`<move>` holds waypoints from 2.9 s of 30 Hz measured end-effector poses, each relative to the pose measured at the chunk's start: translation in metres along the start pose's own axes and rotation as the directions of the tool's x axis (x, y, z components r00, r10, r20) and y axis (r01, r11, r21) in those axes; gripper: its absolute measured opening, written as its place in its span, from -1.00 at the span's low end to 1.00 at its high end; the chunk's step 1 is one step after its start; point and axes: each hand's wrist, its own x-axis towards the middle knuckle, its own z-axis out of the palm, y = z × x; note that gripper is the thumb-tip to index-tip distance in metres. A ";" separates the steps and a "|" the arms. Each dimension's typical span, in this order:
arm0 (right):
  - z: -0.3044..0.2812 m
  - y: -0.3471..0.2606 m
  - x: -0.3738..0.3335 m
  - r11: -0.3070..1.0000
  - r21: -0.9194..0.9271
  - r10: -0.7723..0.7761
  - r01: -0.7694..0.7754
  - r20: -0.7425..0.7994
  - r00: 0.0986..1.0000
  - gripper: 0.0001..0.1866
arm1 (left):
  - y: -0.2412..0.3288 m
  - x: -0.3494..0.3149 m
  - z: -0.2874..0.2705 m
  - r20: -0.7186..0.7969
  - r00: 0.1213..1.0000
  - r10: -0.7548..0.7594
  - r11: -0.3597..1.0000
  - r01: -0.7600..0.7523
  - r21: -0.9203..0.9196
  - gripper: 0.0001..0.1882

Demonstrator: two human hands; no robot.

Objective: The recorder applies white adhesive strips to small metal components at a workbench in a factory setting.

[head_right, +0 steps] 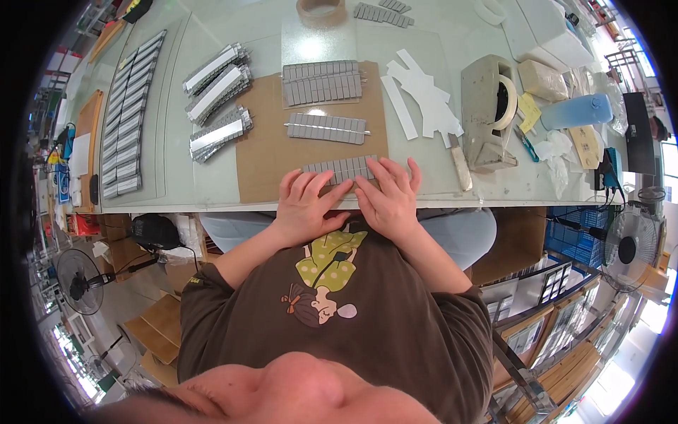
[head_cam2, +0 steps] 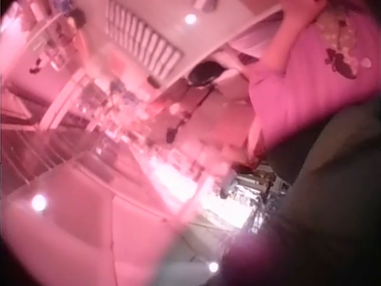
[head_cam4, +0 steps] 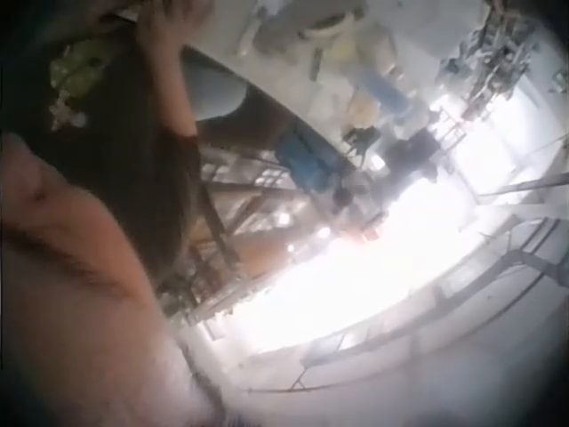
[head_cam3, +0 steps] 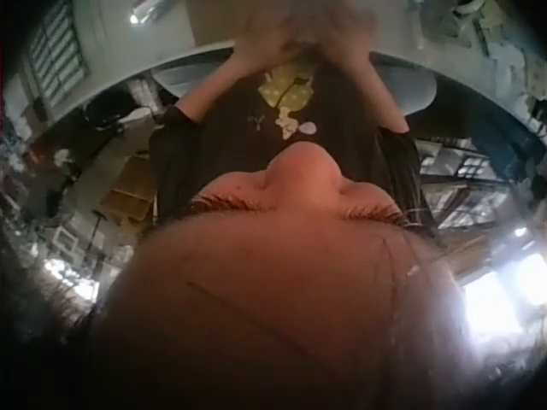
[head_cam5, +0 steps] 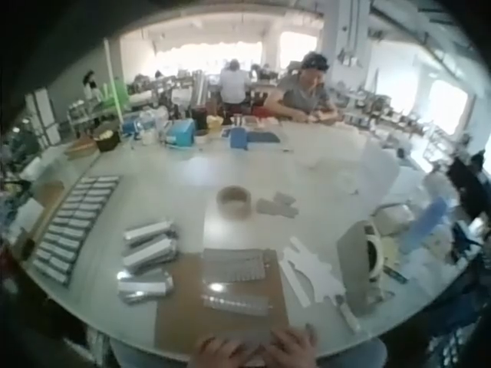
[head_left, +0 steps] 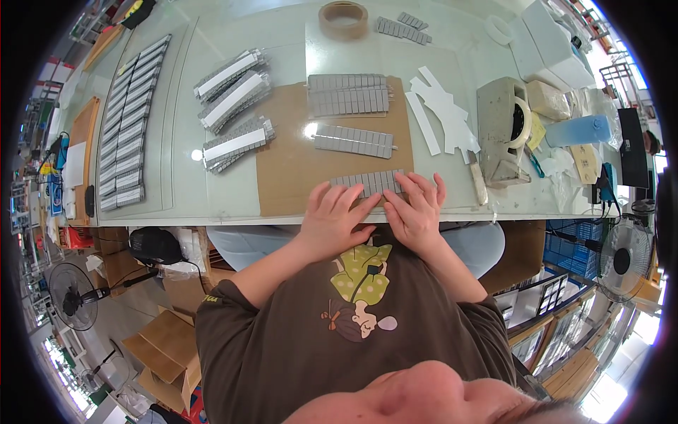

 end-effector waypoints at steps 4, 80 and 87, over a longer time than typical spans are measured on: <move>0.000 0.001 -0.002 1.000 0.000 -0.004 0.004 -0.004 1.000 -0.74 | 0.000 0.000 0.001 0.001 1.000 0.007 1.000 -0.007 0.012 -0.39; -0.045 0.055 -0.033 0.982 -0.187 0.068 -0.025 0.226 0.972 -0.43 | -0.033 -0.035 -0.014 -0.209 0.978 -0.015 0.997 -0.003 -0.082 -0.59; -0.055 0.057 -0.046 0.989 -0.145 -0.008 0.030 0.154 0.988 -0.56 | -0.023 -0.027 -0.013 -0.181 0.983 0.009 0.998 -0.020 -0.061 -0.57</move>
